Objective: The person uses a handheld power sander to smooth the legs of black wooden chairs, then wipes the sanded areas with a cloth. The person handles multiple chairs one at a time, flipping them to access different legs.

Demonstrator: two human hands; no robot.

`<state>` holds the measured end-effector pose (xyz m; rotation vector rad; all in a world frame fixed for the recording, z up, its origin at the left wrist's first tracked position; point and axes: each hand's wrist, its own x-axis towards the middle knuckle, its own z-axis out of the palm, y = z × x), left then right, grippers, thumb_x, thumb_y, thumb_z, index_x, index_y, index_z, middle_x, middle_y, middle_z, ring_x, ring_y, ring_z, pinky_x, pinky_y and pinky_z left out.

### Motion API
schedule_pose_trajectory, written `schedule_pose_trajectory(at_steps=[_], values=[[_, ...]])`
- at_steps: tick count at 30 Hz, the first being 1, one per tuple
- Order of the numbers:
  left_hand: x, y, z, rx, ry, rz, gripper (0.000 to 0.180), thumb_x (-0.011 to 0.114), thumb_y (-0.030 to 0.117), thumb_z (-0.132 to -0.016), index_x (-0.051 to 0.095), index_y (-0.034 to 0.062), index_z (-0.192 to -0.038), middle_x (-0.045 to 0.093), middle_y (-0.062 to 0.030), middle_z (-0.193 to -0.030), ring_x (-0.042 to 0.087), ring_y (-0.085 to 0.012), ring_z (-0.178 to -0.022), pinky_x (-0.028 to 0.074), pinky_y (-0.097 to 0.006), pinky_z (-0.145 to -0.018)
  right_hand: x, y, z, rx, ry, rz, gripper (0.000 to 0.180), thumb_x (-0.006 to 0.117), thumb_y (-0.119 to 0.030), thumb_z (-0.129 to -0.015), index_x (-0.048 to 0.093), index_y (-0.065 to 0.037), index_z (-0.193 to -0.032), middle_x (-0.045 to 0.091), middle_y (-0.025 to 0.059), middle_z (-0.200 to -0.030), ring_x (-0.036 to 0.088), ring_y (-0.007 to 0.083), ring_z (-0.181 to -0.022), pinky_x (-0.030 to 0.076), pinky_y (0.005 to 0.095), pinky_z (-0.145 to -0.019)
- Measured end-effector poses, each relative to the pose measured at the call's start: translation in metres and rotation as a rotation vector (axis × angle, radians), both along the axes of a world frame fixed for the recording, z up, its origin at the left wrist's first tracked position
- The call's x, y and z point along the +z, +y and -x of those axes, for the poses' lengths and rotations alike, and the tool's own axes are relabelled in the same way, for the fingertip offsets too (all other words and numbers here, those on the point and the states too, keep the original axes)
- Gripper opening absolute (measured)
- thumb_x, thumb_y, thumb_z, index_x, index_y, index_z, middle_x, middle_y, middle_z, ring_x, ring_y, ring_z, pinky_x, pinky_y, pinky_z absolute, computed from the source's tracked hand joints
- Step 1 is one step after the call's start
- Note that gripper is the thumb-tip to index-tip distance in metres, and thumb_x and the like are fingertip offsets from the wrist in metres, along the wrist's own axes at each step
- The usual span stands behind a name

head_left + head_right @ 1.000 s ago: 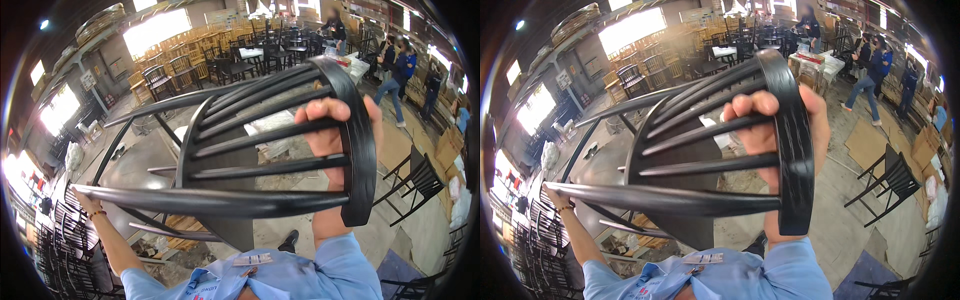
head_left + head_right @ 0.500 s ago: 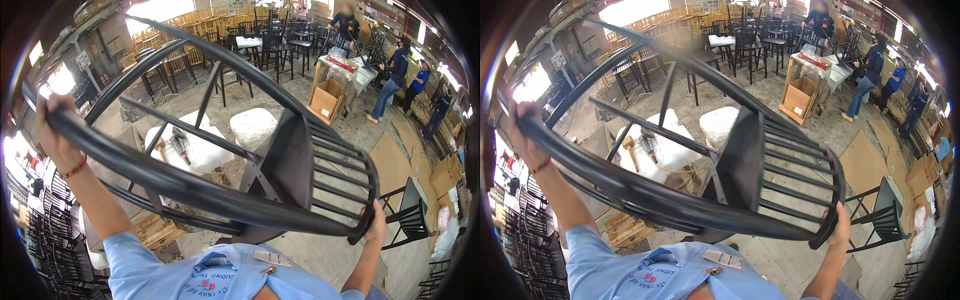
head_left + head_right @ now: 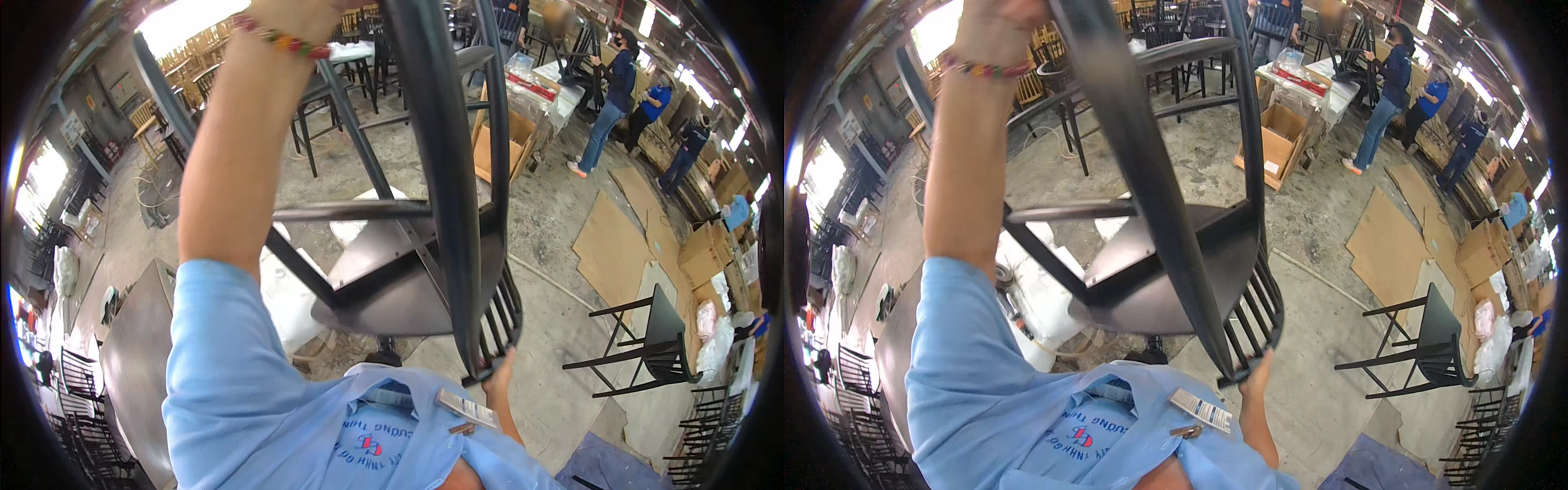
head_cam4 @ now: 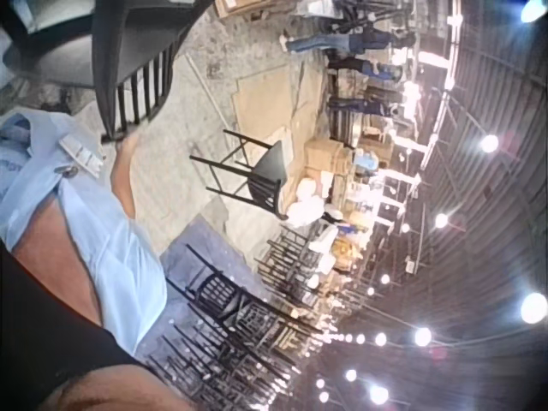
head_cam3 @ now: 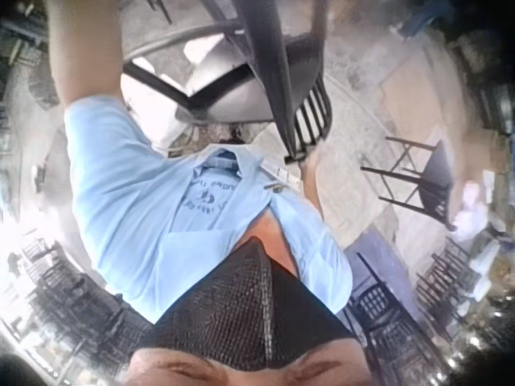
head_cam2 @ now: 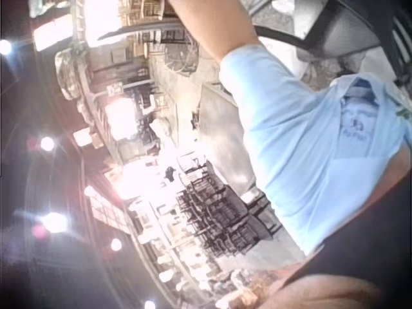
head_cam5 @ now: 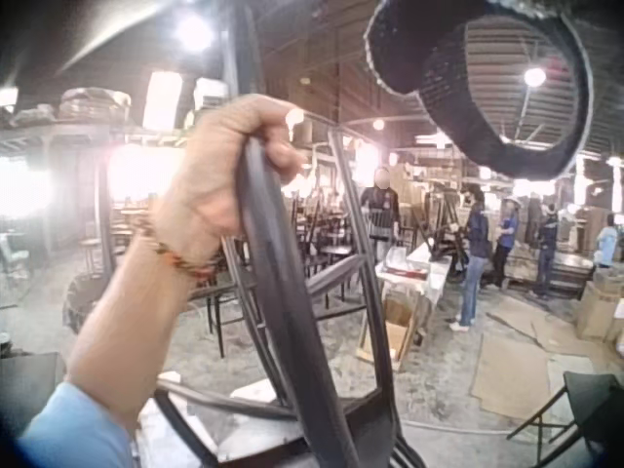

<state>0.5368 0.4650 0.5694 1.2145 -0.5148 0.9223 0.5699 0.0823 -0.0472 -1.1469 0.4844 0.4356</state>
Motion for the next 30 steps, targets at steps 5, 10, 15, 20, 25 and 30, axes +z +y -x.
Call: schedule_pose_trajectory(at_steps=[5,10,15,20,25,30], values=[[-0.067,0.091,-0.093,-0.12,0.186,-0.02,0.011,0.062,0.004,-0.085,0.058,0.0027,-0.075,0.058,-0.0046,-0.06,0.057,-0.013,-0.054,0.053,-0.029,-0.059,0.015,0.082,-0.055,0.65,-0.013,0.613,0.056,0.053,-0.048,-0.097,0.053,-0.005,-0.132,0.064,0.0118,-0.115,0.064,0.0226,-0.094,0.053,0.0356,-0.072],[-0.156,0.149,-0.116,-0.064,0.341,-0.131,0.016,0.067,0.007,-0.084,0.052,0.0043,-0.085,0.054,-0.0054,-0.067,0.056,-0.0139,-0.06,0.047,-0.029,-0.06,0.005,0.096,-0.073,0.65,0.167,0.606,0.047,0.059,-0.042,-0.095,0.059,-0.005,-0.124,0.065,0.0098,-0.109,0.065,0.0218,-0.084,0.05,0.0337,-0.065],[-0.246,0.18,-0.073,0.086,0.579,-0.119,0.019,0.072,0.008,-0.079,0.054,0.0056,-0.085,0.059,-0.0054,-0.069,0.057,-0.0116,-0.057,0.046,-0.028,-0.058,-0.022,0.067,-0.062,0.854,0.329,0.755,0.042,0.063,-0.038,-0.092,0.062,-0.005,-0.118,0.066,0.0111,-0.101,0.065,0.0229,-0.075,0.052,0.036,-0.062],[-0.328,0.148,0.005,0.209,0.556,0.09,0.023,0.073,0.003,-0.08,0.051,0.0059,-0.086,0.062,-0.006,-0.079,0.061,-0.0136,-0.073,0.05,-0.03,-0.067,-0.015,0.061,-0.105,1.097,0.33,0.855,0.039,0.062,-0.034,-0.092,0.063,-0.006,-0.119,0.067,0.0111,-0.102,0.065,0.0237,-0.073,0.053,0.037,-0.061],[-0.343,0.095,0.016,0.459,0.676,0.049,0.018,0.071,0.001,-0.08,0.053,0.0051,-0.08,0.061,-0.005,-0.077,0.059,-0.0144,-0.073,0.047,-0.03,-0.066,-0.023,0.085,-0.225,1.146,0.154,0.813,0.034,0.061,-0.025,-0.09,0.064,-0.003,-0.116,0.068,0.0117,-0.099,0.065,0.0235,-0.071,0.052,0.0363,-0.057],[-0.351,0.059,0.015,0.658,0.783,0.016,0.017,0.072,0.002,-0.079,0.055,0.0055,-0.08,0.059,-0.0032,-0.082,0.056,-0.0139,-0.077,0.046,-0.03,-0.07,0.02,0.176,-0.342,0.933,-0.232,0.621,0.028,0.059,-0.023,-0.092,0.062,-0.003,-0.111,0.067,0.0115,-0.095,0.066,0.0216,-0.072,0.051,0.0343,-0.056]])
